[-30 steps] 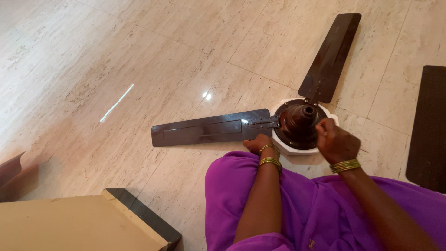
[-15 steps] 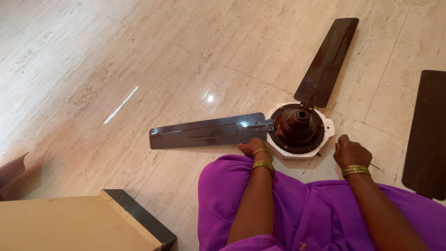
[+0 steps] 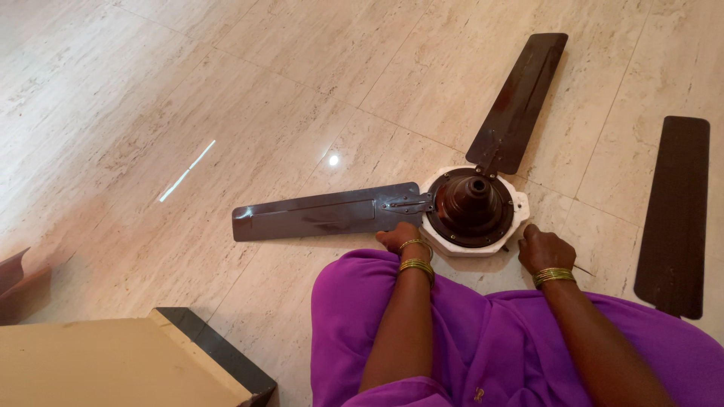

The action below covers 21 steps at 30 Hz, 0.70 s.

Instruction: The person sits on the floor and uses a screwdriver to remove screws from the fan blade mounts, detaching each blade from the fan motor housing. The removed blades are placed on the floor beside the fan.

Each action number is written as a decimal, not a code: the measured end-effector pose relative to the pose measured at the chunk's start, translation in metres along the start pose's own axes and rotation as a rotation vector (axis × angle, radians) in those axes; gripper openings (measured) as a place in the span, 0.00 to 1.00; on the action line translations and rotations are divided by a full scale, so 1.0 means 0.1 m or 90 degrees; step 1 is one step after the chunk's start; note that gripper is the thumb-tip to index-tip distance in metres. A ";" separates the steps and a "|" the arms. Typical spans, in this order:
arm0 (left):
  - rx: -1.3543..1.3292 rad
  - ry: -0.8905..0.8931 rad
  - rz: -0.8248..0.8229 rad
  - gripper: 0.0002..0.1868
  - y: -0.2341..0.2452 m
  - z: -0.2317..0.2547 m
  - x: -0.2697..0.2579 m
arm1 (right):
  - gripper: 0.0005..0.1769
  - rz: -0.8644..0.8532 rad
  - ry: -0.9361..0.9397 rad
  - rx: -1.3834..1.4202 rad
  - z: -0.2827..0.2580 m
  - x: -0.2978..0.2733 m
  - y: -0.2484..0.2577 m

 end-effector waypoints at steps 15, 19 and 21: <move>-0.213 -0.116 -0.117 0.18 0.20 0.25 -0.34 | 0.17 0.320 -0.063 0.406 0.06 -0.44 0.65; -0.257 -0.103 -0.222 0.17 0.38 0.31 -0.55 | 0.20 0.311 0.108 0.671 -0.11 -0.48 0.93; -0.264 -0.118 -0.313 0.15 0.49 0.39 -0.70 | 0.24 0.249 0.142 0.815 -0.23 -0.48 1.08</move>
Point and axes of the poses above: each hand's wrist, its own x-axis towards the middle knuckle, its own y-axis out of the back of the hand, z = x × y, the point moved 2 cm from there along x, towards the middle knuckle, and after that the axes turned 11 degrees about y, right-handed, at the moved point
